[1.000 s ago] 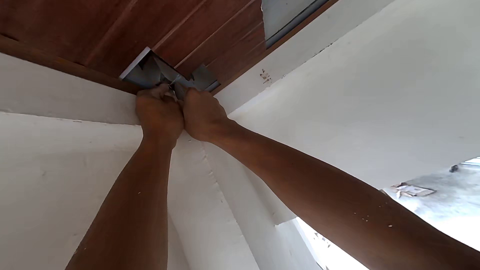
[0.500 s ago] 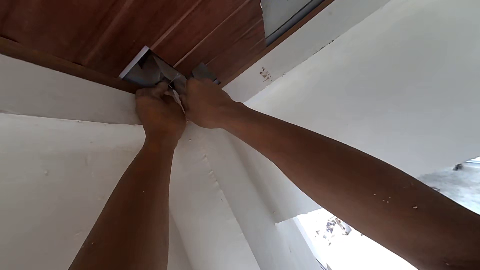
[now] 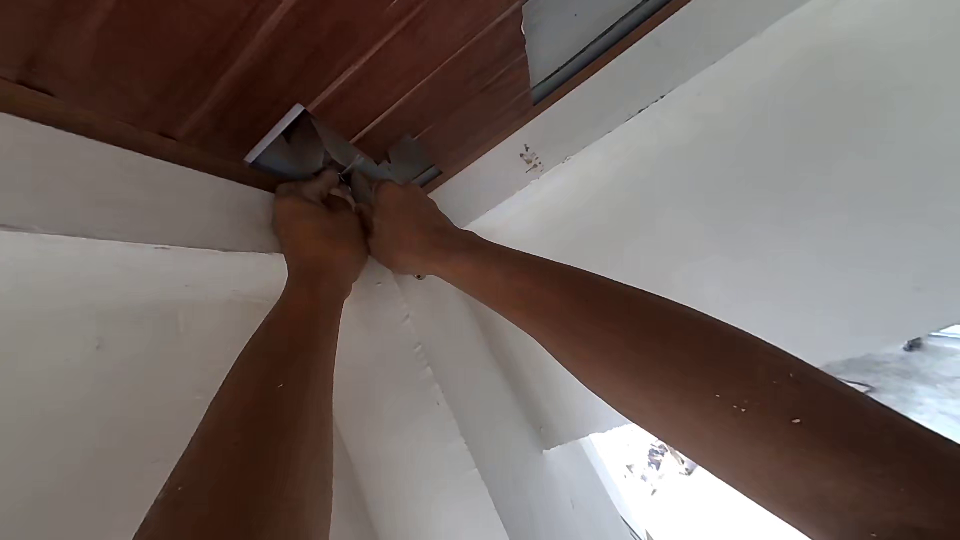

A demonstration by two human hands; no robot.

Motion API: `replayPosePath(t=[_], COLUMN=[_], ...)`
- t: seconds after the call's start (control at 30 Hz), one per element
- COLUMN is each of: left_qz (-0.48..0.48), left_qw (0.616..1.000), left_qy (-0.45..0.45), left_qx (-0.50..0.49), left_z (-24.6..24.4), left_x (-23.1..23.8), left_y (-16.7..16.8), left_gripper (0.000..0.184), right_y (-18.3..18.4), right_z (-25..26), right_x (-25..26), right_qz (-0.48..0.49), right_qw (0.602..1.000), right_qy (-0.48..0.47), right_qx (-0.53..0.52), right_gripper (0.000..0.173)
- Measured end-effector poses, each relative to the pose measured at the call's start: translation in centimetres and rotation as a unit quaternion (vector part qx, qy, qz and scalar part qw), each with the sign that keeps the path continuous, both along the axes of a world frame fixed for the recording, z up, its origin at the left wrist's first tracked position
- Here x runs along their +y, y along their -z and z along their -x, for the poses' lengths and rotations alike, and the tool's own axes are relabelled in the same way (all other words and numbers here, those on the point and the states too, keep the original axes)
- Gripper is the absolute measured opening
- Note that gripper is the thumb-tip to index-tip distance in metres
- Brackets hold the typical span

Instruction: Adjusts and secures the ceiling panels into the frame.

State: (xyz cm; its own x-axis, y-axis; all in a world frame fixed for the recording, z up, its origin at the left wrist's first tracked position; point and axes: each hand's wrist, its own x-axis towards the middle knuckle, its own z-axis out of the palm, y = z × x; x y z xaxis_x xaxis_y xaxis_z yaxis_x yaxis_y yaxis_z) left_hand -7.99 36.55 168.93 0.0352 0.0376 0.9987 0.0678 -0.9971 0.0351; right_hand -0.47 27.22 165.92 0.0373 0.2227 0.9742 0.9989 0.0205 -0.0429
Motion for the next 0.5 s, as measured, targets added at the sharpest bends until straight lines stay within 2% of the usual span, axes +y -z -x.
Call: replayPosePath(t=[0.1,0.17,0.23,0.27,0.33,0.4,0.5], left_qz=[-0.006,-0.005,0.005,0.009,0.016,0.019,0.027], left_qw=[1.0,1.0,1.0,1.0,0.999,0.999,0.998], left_qy=[0.0,0.016,0.021,0.022,0.033,0.045,0.055], left_qx=[-0.008,-0.016,-0.014,-0.011,-0.003,-0.004,0.003], left_z=[-0.1,-0.2,-0.1,0.0,0.0,0.1,0.1], left_x=[0.1,0.2,0.1,0.1,0.0,0.1,0.0], left_y=[0.1,0.1,0.0,0.0,0.0,-0.2,-0.2], left_gripper=[0.038,0.036,0.035,0.034,0.035,0.036,0.036], right_y=[-0.3,-0.7,-1.0,-0.9,-0.6,-0.9,-1.2], right_z=[0.3,0.5,0.6,0.6,0.3,0.1,0.1], right_x=[-0.4,-0.9,-1.1,-1.0,-0.7,-0.4,-0.8], right_qz=[0.021,0.043,0.058,0.054,0.045,0.042,0.066], right_qw=[0.999,0.996,0.994,0.995,0.998,0.999,0.998], right_qy=[0.036,0.07,0.081,0.072,0.031,0.005,0.019], right_qx=[-0.01,-0.031,-0.044,-0.039,-0.015,0.0,-0.011], right_gripper=[0.036,0.023,0.017,0.02,0.038,0.034,0.03])
